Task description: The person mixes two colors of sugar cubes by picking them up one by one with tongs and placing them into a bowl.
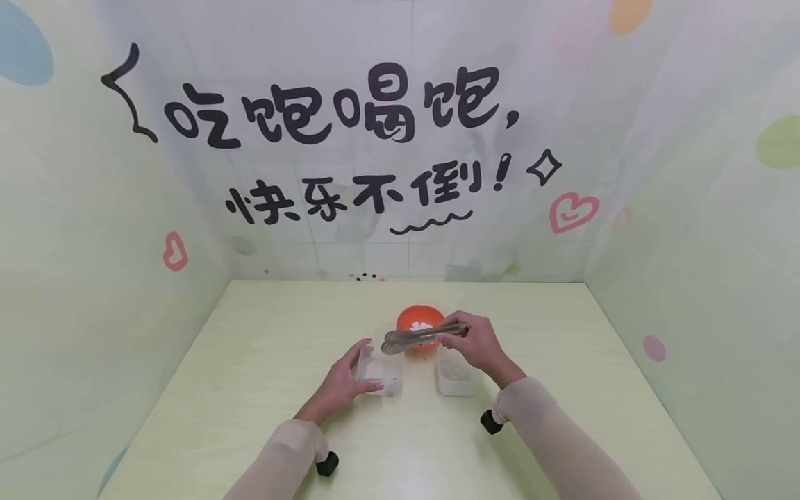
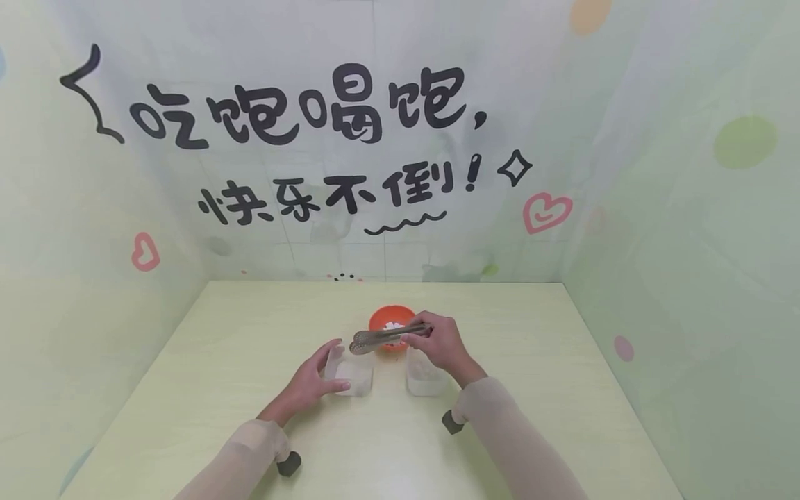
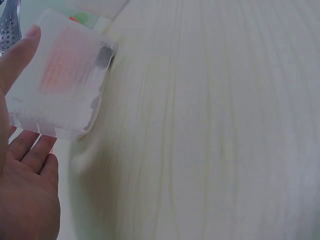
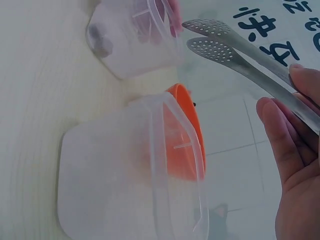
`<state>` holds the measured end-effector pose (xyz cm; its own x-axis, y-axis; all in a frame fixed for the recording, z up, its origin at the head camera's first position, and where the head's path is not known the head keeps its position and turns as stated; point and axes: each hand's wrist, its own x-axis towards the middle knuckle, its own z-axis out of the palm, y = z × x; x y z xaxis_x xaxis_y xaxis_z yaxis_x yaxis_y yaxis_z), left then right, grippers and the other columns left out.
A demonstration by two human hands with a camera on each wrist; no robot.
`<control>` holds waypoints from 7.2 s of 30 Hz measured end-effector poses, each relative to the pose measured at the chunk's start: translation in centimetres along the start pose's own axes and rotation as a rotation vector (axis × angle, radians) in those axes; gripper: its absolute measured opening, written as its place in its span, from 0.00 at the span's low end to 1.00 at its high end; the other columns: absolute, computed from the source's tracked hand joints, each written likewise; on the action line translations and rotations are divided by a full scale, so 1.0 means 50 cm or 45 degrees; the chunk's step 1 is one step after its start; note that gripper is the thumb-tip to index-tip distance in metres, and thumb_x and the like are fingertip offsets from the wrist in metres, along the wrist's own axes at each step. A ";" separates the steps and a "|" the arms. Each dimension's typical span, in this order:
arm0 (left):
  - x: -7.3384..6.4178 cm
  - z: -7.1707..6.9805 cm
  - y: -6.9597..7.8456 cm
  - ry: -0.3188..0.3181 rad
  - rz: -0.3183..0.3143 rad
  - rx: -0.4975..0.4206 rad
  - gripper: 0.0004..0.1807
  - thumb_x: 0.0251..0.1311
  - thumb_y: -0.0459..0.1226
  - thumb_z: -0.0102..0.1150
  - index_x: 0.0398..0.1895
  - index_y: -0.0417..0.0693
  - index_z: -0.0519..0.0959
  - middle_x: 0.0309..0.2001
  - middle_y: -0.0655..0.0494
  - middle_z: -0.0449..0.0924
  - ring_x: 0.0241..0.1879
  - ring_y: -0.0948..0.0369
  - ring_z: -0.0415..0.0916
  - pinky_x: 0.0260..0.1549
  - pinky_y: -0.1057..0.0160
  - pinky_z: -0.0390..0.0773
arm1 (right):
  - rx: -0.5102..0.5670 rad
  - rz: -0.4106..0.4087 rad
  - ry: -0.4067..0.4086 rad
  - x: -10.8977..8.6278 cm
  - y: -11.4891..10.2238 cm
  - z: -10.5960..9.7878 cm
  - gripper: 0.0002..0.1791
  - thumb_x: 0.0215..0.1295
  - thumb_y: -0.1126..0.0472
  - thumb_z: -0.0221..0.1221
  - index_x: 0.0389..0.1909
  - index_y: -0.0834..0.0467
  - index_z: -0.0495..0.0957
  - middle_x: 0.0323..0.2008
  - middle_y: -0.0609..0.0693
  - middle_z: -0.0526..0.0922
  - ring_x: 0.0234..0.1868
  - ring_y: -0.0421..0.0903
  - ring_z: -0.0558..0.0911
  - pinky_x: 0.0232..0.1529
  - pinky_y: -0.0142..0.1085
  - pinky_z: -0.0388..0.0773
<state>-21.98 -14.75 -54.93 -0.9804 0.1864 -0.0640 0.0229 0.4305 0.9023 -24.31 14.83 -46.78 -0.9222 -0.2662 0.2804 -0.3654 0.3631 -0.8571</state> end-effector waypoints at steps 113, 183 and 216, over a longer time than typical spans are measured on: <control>-0.005 -0.005 0.007 -0.004 0.056 0.011 0.52 0.42 0.44 0.79 0.73 0.56 0.60 0.70 0.50 0.63 0.70 0.46 0.55 0.66 0.40 0.54 | -0.001 0.064 -0.236 0.022 -0.007 0.097 0.12 0.59 0.67 0.66 0.43 0.63 0.78 0.37 0.47 0.83 0.33 0.43 0.82 0.35 0.36 0.82; -0.003 -0.004 0.015 0.004 0.003 0.029 0.52 0.43 0.42 0.78 0.73 0.56 0.60 0.71 0.48 0.62 0.71 0.44 0.53 0.67 0.41 0.55 | 0.138 -0.055 0.188 0.015 -0.094 -0.007 0.08 0.62 0.72 0.63 0.39 0.71 0.75 0.29 0.61 0.83 0.26 0.37 0.82 0.23 0.29 0.70; 0.000 -0.005 0.007 -0.016 0.059 0.012 0.53 0.42 0.42 0.79 0.74 0.52 0.60 0.70 0.49 0.63 0.71 0.46 0.55 0.66 0.40 0.55 | 0.105 0.079 -0.039 0.004 -0.090 0.057 0.08 0.60 0.71 0.64 0.38 0.68 0.76 0.30 0.54 0.82 0.29 0.45 0.77 0.30 0.29 0.75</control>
<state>-22.03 -14.82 -54.51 -0.9757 0.2174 -0.0274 0.0704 0.4293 0.9004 -22.50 10.60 -44.09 -0.9380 -0.2732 0.2134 -0.2950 0.3055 -0.9054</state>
